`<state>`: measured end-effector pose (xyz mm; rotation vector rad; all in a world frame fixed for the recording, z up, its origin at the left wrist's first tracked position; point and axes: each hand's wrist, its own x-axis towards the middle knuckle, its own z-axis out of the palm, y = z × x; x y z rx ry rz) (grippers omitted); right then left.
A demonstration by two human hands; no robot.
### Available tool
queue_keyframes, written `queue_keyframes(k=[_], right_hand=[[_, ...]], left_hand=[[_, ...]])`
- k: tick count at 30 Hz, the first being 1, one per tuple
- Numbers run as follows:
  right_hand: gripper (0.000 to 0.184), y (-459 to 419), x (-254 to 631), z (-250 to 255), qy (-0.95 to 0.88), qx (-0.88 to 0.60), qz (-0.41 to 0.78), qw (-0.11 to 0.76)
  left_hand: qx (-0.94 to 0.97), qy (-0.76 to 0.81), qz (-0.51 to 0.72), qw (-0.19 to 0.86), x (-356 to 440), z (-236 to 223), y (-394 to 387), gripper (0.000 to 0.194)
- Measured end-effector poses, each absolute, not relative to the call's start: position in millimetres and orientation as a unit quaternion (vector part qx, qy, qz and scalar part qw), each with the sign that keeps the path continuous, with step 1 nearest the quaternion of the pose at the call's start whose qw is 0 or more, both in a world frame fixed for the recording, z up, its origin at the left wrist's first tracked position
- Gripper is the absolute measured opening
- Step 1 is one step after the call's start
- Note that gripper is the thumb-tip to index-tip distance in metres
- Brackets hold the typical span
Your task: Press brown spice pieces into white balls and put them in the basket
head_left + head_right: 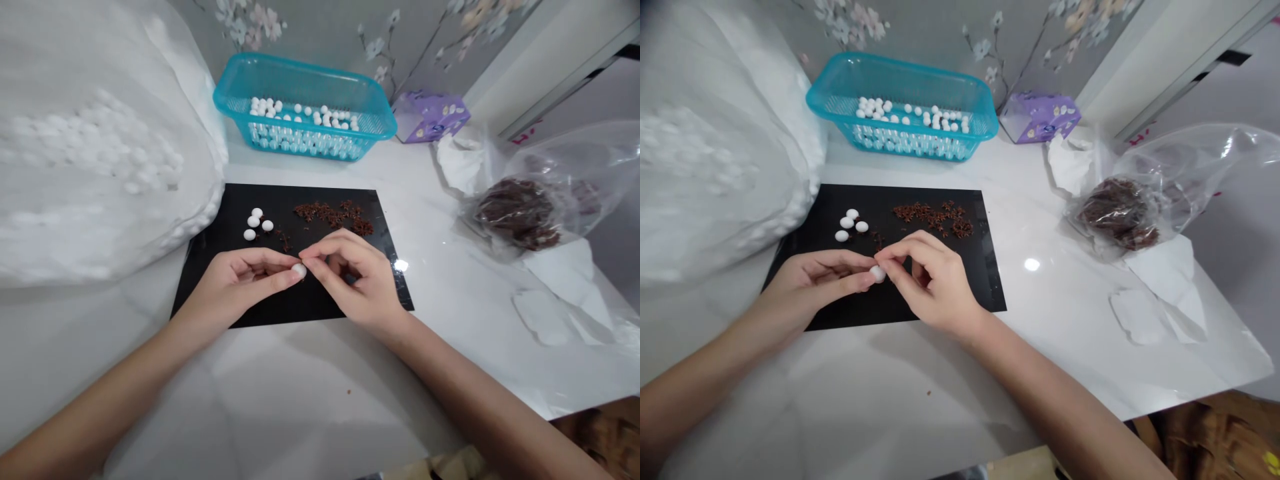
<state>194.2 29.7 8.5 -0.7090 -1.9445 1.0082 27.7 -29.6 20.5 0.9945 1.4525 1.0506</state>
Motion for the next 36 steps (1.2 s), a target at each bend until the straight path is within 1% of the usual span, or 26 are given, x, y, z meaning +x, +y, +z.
queue_keyframes(k=[5, 11, 17, 25, 30, 36], right_hand=[[0.008, 27.6, 193.5, 6.6, -0.779, -0.282, 0.385, 0.407], [0.007, 28.4, 194.2, 8.9, -0.774, -0.270, 0.413, 0.397], [0.020, 32.1, 198.7, 10.5, -0.804, -0.235, 0.424, 0.343], [0.015, 36.0, 199.7, 8.1, -0.827, -0.227, 0.386, 0.340], [0.013, 38.1, 201.0, 5.8, -0.827, -0.224, 0.397, 0.330], [0.010, 38.5, 199.9, 5.5, -0.813, -0.217, 0.426, 0.333]], left_hand=[[0.417, 0.614, 0.433, 0.511, 28.1, 20.4, -29.0, 0.018], [0.422, 0.598, 0.439, 0.521, 26.6, 17.2, -29.1, 0.014], [0.425, 0.594, 0.445, 0.518, 25.8, 17.5, -29.0, 0.012], [0.423, 0.605, 0.438, 0.513, 25.9, 19.0, -29.3, 0.013], [0.429, 0.605, 0.436, 0.509, 26.0, 18.7, -28.7, 0.015], [0.439, 0.598, 0.435, 0.510, 24.5, 17.3, -29.2, 0.012]])
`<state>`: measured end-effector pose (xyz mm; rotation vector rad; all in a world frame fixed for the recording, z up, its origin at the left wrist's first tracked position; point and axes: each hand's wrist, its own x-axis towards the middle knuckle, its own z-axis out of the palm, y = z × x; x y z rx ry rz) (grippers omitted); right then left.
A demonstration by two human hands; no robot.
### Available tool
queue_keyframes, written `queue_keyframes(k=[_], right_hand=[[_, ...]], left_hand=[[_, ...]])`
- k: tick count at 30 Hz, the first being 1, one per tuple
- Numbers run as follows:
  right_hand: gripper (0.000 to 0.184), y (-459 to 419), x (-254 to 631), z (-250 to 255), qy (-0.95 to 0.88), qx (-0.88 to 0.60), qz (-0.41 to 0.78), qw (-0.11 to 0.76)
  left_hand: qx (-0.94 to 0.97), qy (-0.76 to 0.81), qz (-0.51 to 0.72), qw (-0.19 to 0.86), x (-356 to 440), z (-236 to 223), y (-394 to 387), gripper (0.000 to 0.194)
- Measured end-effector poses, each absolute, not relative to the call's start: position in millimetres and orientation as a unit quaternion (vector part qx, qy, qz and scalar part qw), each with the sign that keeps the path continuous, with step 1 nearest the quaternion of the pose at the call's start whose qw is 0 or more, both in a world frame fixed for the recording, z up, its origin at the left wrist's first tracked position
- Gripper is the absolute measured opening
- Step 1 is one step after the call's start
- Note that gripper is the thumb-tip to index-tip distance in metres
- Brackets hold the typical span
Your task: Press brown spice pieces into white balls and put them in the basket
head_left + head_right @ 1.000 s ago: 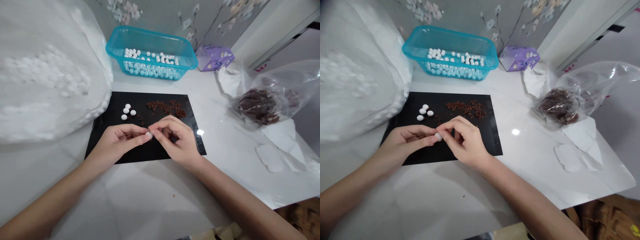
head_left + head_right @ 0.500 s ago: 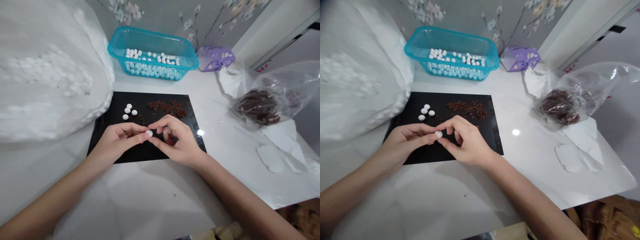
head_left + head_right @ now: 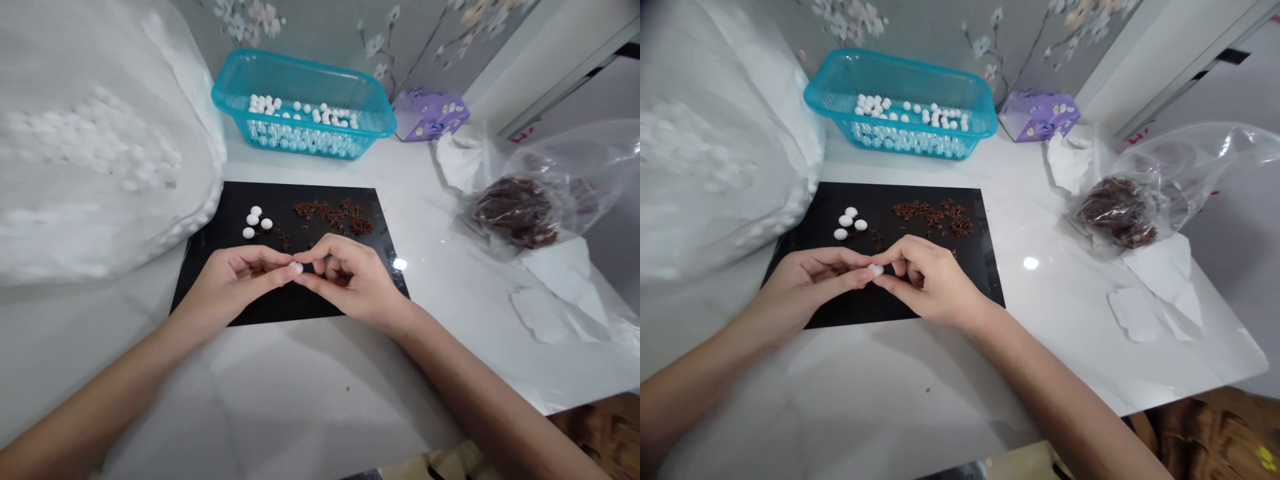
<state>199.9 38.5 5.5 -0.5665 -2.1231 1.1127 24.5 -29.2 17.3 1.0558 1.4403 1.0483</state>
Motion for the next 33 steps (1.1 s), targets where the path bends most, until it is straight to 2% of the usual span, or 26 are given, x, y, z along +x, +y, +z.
queue_keyframes(k=[10, 18, 22, 24, 27, 29, 33], right_hand=[[0.005, 38.1, 199.0, 6.9, -0.805, -0.220, 0.454, 0.313], [0.002, 39.6, 199.9, 5.7, -0.826, -0.195, 0.431, 0.307], [0.015, 39.8, 200.7, 6.6, -0.825, -0.225, 0.431, 0.288], [0.025, 42.0, 201.5, 6.2, -0.817, -0.251, 0.429, 0.292], [0.020, 46.2, 203.3, 7.0, -0.830, -0.273, 0.402, 0.273], [0.015, 47.7, 204.3, 9.7, -0.858, -0.273, 0.376, 0.220], [0.016, 46.9, 204.3, 16.2, -0.895, -0.274, 0.337, 0.102]], left_hand=[[0.457, 0.610, 0.413, 0.499, 24.1, 17.2, -30.3, 0.017], [0.461, 0.596, 0.421, 0.505, 26.5, 18.0, -29.4, 0.011], [0.469, 0.607, 0.425, 0.481, 26.4, 19.5, -27.6, 0.018], [0.483, 0.637, 0.417, 0.433, 22.1, 19.2, -26.9, 0.027], [0.546, 0.679, 0.383, 0.307, 10.4, 16.8, -26.9, 0.031], [0.610, 0.686, 0.337, 0.208, 2.1, 14.6, -27.4, 0.029], [0.692, 0.682, 0.230, 0.052, -5.0, 10.6, -27.9, 0.030]])
